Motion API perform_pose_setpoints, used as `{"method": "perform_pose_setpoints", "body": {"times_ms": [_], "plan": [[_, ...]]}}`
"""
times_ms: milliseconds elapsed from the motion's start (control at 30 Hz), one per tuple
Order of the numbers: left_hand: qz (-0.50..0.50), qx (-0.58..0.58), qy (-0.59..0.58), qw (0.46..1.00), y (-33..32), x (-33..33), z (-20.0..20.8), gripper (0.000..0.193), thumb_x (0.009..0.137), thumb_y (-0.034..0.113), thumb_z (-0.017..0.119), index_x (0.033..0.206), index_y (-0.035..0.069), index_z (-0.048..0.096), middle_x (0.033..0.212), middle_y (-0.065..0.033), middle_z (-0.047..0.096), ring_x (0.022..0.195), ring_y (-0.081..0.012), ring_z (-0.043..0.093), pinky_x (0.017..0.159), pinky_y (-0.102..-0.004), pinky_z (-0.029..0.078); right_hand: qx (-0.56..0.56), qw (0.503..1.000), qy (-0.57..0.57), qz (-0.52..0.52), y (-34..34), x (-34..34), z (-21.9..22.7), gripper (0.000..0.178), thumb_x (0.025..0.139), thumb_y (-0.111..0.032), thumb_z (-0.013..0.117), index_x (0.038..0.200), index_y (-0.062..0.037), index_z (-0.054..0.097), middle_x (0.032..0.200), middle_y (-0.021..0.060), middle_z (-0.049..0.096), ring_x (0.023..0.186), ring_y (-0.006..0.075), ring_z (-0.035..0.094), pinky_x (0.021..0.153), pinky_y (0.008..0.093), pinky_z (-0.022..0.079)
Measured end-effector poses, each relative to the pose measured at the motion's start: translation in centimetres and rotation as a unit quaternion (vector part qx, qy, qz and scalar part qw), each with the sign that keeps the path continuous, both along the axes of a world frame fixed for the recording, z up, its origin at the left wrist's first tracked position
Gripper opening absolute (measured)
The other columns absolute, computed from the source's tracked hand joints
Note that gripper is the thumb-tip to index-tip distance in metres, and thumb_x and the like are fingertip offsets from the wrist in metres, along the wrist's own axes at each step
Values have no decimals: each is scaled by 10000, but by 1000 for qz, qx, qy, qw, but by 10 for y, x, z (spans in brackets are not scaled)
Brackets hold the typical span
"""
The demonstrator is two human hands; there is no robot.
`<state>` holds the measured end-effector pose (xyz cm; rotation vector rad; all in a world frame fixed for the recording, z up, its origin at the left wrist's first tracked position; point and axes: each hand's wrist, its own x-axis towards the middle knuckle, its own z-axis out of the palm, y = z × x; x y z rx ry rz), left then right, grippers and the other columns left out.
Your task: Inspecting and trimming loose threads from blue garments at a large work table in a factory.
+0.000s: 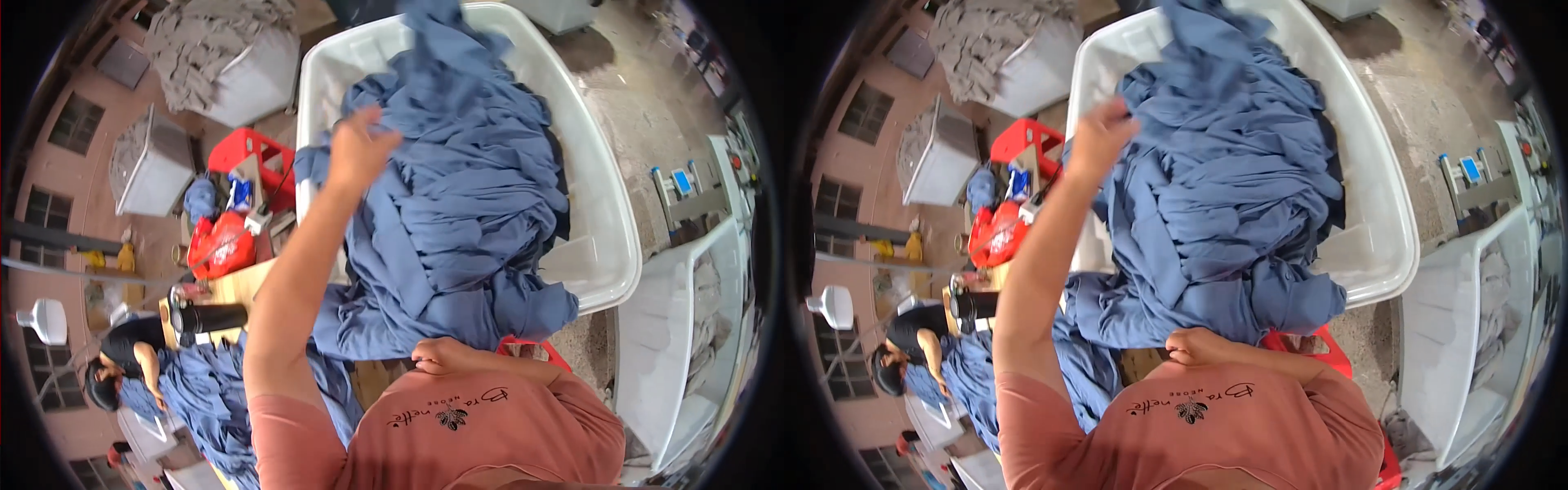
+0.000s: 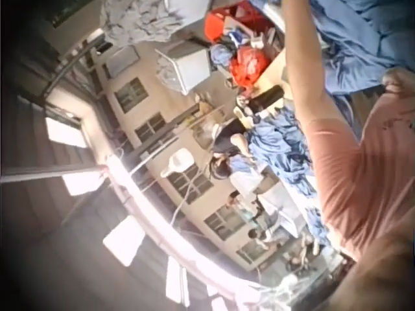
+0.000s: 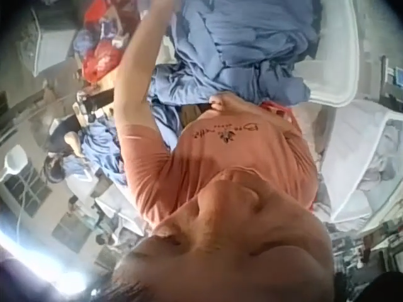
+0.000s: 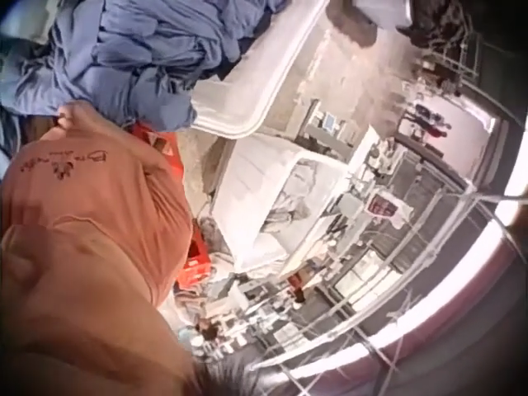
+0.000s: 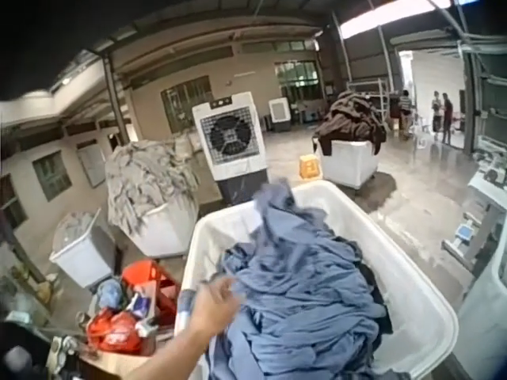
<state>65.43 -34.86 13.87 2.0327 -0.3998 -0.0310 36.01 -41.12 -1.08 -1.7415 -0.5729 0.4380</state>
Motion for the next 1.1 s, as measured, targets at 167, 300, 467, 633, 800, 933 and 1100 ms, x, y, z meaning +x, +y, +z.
{"method": "perform_pose_setpoints", "body": {"times_ms": [167, 300, 467, 633, 800, 933, 1100], "plan": [[41, -22, 124, 991, 129, -104, -60, 343, 744, 51, 645, 1060, -58, 569, 912, -88, 621, 794, -118, 584, 693, -238, 467, -49, 997, 5, 66, 22, 8, 0, 169, 739, -132, 572, 873, -30, 566, 859, 151, 579, 768, 307, 581, 608, 374, 461], [217, 16, 114, 969, 256, -204, -78, 338, 765, 111, 630, 1054, -55, 571, 907, -89, 623, 801, -113, 583, 683, -229, 470, -341, 833, -425, 93, 47, 21, 8, 417, 645, -271, 706, 1004, -110, 567, 1183, 177, 448, 1151, 341, 372, 827, 451, 385], [465, -69, 250, 847, 360, -350, -111, 286, 761, 129, 631, 979, -52, 592, 841, -102, 633, 700, -142, 607, 556, -237, 464, -397, 908, -46, 126, 39, 77, 5, 632, 716, -400, 655, 1238, -125, 426, 1257, 153, 411, 1211, 311, 354, 900, 514, 328], [586, -181, 254, 748, 345, -436, -159, 188, 779, 85, 607, 916, -43, 590, 772, -75, 614, 622, -125, 590, 484, -216, 447, -453, 880, -6, 141, 1, 118, -25, 529, 779, -305, 617, 1236, -112, 435, 1358, 183, 301, 1229, 333, 347, 985, 385, 325], [510, -209, 272, 789, 273, -444, -182, 121, 788, 40, 606, 892, -21, 603, 765, -52, 615, 634, -104, 577, 541, -222, 447, -331, 937, -73, 87, -29, 145, -112, 405, 831, -137, 545, 1222, -134, 439, 1313, 212, 378, 1212, 345, 370, 959, 377, 364], [372, -76, 287, 879, 222, -436, -169, 131, 790, 43, 603, 894, -37, 601, 789, -55, 629, 710, -98, 584, 630, -228, 470, -352, 923, -150, 36, -46, 142, -209, 370, 870, -193, 515, 1226, -110, 462, 1336, 155, 376, 1081, 316, 509, 864, 352, 432], [310, -51, 341, 886, 203, -421, -173, 233, 779, 97, 633, 961, -44, 601, 866, -101, 640, 776, -139, 606, 692, -257, 480, -347, 933, -64, 75, -40, 136, -226, 394, 878, -254, 509, 1237, -101, 455, 1324, 127, 400, 1101, 277, 501, 848, 345, 435]]}}
